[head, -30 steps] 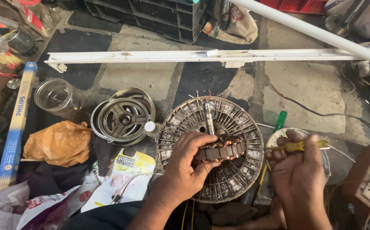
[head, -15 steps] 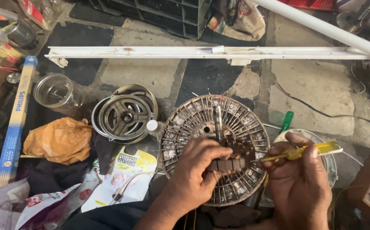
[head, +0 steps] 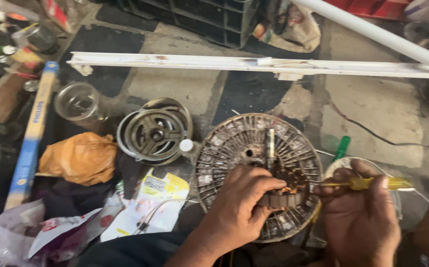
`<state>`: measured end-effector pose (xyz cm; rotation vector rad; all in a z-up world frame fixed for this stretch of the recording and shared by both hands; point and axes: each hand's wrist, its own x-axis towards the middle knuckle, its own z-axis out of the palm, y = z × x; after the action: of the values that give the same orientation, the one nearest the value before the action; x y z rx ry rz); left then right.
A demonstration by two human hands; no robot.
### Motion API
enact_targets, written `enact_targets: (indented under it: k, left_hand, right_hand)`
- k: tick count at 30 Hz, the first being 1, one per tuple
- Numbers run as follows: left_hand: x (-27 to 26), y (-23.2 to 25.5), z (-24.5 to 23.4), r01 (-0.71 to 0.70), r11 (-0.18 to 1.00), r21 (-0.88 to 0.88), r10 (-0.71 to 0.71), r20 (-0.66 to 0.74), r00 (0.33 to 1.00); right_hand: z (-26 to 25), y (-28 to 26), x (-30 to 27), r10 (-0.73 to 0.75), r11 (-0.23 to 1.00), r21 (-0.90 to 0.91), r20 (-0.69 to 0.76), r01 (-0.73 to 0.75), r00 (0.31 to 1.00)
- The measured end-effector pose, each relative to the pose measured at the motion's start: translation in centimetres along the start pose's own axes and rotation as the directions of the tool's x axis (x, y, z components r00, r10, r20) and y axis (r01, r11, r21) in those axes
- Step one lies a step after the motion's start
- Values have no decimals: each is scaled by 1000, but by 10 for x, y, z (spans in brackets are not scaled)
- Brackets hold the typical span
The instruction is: The person is repairing a motor stator by hand. They use a screwdriver to adjust and clean the copper windings, and a multimeter to test electrical continuity.
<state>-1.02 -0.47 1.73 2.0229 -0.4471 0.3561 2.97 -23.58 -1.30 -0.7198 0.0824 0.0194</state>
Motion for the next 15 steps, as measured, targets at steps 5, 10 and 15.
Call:
enact_targets:
  k: [5, 10, 15]
  left_hand:
    - [-4, -3, -3, -27, 1000, 17, 27, -34, 999]
    - [-11, -9, 2, -11, 1000, 29, 13, -66, 998]
    - [-14, -13, 6, 10, 998, 57, -6, -72, 997]
  right_hand:
    - [-26, 10, 1, -1, 996, -85, 27, 4, 1000]
    - [-91, 20, 14, 20, 998, 61, 156, -30, 987]
    - [-170, 37, 47, 77, 963, 222, 327, -156, 942]
